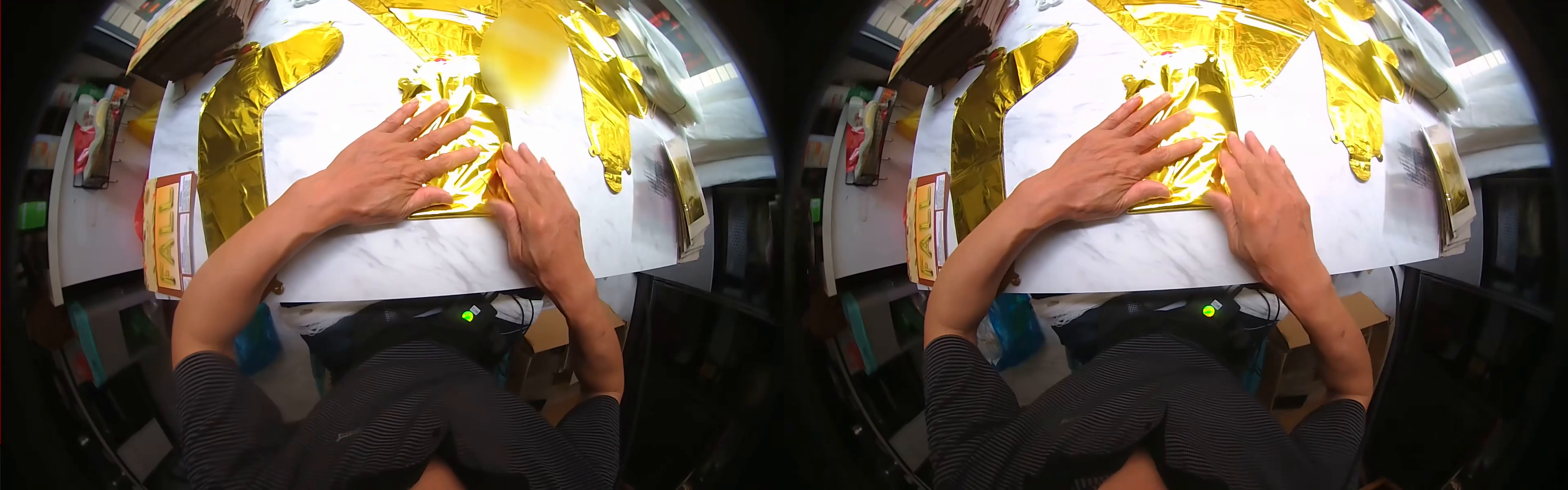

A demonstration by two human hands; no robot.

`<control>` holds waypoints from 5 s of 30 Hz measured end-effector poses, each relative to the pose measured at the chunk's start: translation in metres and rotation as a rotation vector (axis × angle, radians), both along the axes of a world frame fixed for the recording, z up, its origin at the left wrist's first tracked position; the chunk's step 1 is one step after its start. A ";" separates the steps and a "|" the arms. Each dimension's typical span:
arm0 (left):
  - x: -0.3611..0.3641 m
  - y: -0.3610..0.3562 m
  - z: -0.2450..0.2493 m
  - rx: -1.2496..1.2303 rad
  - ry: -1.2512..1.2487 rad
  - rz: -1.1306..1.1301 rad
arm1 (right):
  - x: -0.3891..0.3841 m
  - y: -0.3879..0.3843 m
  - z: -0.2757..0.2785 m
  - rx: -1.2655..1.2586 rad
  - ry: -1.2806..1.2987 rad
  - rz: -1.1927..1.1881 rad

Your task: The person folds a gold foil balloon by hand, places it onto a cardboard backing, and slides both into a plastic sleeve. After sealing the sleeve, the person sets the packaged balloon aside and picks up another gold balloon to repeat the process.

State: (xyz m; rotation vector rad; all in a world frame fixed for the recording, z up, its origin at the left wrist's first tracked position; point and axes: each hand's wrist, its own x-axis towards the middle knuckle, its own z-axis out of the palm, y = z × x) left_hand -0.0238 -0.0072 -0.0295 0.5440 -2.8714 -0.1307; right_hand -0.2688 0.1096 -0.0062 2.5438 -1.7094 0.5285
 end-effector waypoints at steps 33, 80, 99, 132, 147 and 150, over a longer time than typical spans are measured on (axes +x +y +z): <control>0.002 -0.004 0.002 -0.022 -0.049 -0.004 | -0.030 -0.119 0.014 0.887 -0.759 -0.371; 0.044 0.048 0.018 0.111 0.153 0.009 | -0.011 -0.110 0.003 0.718 -0.670 -0.360; 0.042 0.050 0.021 0.058 0.129 0.021 | 0.023 -0.032 -0.014 0.001 -0.144 0.114; 0.037 0.015 0.047 1.264 0.547 0.763 | 0.041 -0.044 -0.029 0.095 -0.092 0.152; 0.029 -0.002 0.048 1.183 0.526 0.834 | 0.042 -0.044 -0.031 0.083 -0.112 0.150; 0.028 -0.006 0.045 1.193 0.486 0.806 | 0.043 -0.044 -0.031 0.071 -0.120 0.154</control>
